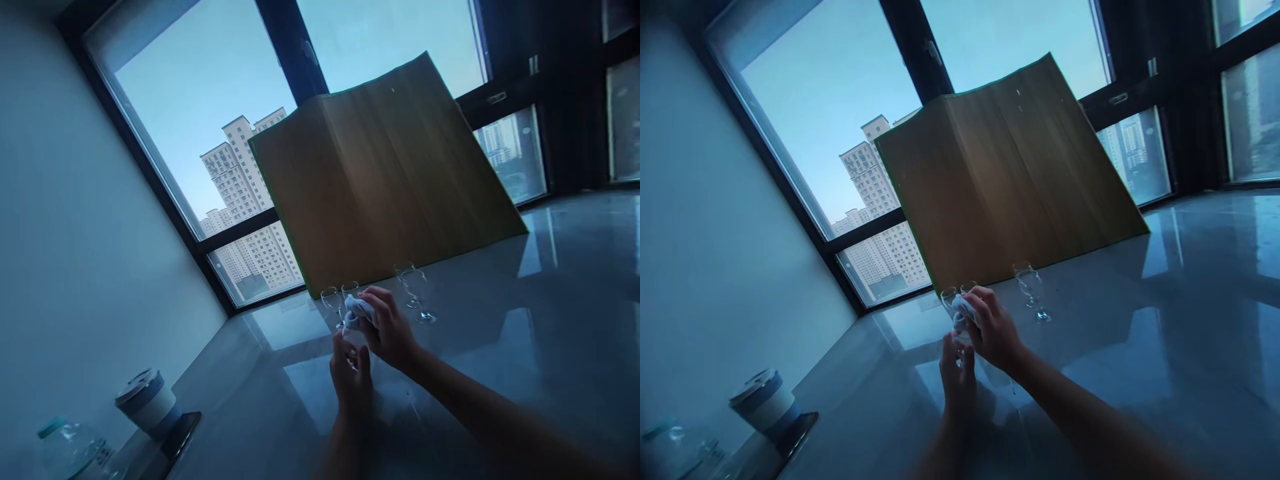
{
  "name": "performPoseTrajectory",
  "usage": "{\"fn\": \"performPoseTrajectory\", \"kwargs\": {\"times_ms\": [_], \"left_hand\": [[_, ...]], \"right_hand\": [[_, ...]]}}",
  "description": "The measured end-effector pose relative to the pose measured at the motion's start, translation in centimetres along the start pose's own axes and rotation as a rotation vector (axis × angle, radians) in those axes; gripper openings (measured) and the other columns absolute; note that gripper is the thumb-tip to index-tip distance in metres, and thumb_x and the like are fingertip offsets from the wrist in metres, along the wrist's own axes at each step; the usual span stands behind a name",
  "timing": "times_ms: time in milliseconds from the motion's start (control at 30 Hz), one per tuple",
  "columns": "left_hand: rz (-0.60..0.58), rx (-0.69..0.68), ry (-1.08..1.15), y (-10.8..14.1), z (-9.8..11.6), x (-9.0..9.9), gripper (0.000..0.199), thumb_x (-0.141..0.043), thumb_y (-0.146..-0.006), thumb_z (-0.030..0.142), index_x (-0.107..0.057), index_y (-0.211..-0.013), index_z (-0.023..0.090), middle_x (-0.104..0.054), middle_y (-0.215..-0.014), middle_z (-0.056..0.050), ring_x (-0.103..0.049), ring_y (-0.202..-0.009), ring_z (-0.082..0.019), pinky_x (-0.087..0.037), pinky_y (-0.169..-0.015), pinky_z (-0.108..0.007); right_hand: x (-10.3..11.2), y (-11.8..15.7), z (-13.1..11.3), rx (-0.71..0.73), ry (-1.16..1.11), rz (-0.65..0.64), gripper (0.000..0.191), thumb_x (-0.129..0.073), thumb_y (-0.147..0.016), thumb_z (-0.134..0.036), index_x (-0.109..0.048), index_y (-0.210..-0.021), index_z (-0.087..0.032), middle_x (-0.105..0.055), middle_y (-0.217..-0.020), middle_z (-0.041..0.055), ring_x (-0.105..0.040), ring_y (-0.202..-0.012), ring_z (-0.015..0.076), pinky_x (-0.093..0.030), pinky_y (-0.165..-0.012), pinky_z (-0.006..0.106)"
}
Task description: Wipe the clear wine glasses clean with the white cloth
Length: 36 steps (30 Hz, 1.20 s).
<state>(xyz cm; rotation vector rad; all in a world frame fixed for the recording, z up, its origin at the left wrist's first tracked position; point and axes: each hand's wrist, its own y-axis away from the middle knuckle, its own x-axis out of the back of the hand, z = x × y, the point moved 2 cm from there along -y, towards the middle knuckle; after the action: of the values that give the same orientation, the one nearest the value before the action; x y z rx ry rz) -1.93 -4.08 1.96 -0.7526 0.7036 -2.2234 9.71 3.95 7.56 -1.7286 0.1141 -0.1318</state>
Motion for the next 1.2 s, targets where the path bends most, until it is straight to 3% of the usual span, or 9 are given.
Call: {"fn": "performPoseTrajectory", "kwargs": {"times_ms": [133, 267, 433, 600, 900, 1200], "left_hand": [[0.090, -0.060, -0.082, -0.6, -0.5, -1.1, 0.056, -0.052, -0.094, 0.057, -0.047, -0.133, 0.019, -0.062, -0.090, -0.003, -0.060, -0.076, -0.018, -0.048, -0.072, -0.031], [0.034, -0.150, -0.061, -1.9, -1.2, -2.4, 0.055, -0.051, -0.095, 0.054, -0.043, -0.136, 0.018, -0.063, -0.093, -0.004, -0.061, -0.077, -0.018, -0.050, -0.073, -0.032], [0.071, -0.248, -0.139, -3.4, -1.4, -1.4, 0.050, -0.059, -0.093, 0.047, -0.049, -0.134, 0.020, -0.064, -0.091, -0.003, -0.062, -0.078, -0.018, -0.052, -0.076, -0.033], [0.090, -0.311, -0.282, -4.4, -1.5, -0.4, 0.049, -0.067, -0.087, 0.038, -0.054, -0.130, 0.019, -0.068, -0.091, -0.004, -0.064, -0.078, -0.019, -0.053, -0.077, -0.036], [0.111, -0.342, -0.400, -5.4, -2.1, 0.5, 0.047, -0.064, -0.088, 0.029, -0.058, -0.133, 0.018, -0.069, -0.091, -0.005, -0.066, -0.081, -0.020, -0.051, -0.079, -0.035], [0.083, -0.309, -0.485, -5.8, -2.9, 1.7, 0.052, -0.066, -0.088, 0.042, -0.061, -0.132, 0.015, -0.069, -0.086, -0.003, -0.066, -0.077, -0.020, -0.049, -0.075, -0.032]], "right_hand": [[0.3, 0.0, 0.2, -0.098, 0.105, 0.096, 0.051, -0.052, -0.090, -0.010, -0.041, -0.138, -0.024, -0.057, -0.113, 0.0123, -0.061, -0.095, 0.0263, -0.056, -0.072, 0.039], [0.5, -0.3, 0.8, -0.178, 0.096, 0.082, 0.043, -0.052, -0.092, -0.011, -0.045, -0.133, -0.024, -0.061, -0.107, 0.0095, -0.063, -0.094, 0.0256, -0.056, -0.075, 0.038], [0.7, -0.4, 0.9, -0.194, 0.037, 0.062, 0.035, -0.054, -0.096, -0.020, -0.048, -0.130, -0.025, -0.066, -0.111, 0.0092, -0.066, -0.098, 0.0243, -0.056, -0.080, 0.037], [-0.2, 0.0, 0.7, -0.241, 0.033, -0.089, 0.029, -0.059, -0.096, -0.027, -0.054, -0.124, -0.025, -0.071, -0.111, 0.0095, -0.070, -0.101, 0.0253, -0.056, -0.084, 0.037], [-0.6, 0.2, -0.2, -0.522, -0.058, -0.203, 0.048, -0.067, -0.081, -0.026, -0.053, -0.127, -0.025, -0.077, -0.109, 0.0060, -0.075, -0.096, 0.0253, -0.058, -0.082, 0.035], [-1.5, 0.9, 0.6, -0.562, -0.379, -0.346, 0.071, -0.068, -0.075, -0.020, -0.043, -0.142, -0.023, -0.072, -0.124, 0.0129, -0.070, -0.111, 0.0264, -0.056, -0.094, 0.041]]}}
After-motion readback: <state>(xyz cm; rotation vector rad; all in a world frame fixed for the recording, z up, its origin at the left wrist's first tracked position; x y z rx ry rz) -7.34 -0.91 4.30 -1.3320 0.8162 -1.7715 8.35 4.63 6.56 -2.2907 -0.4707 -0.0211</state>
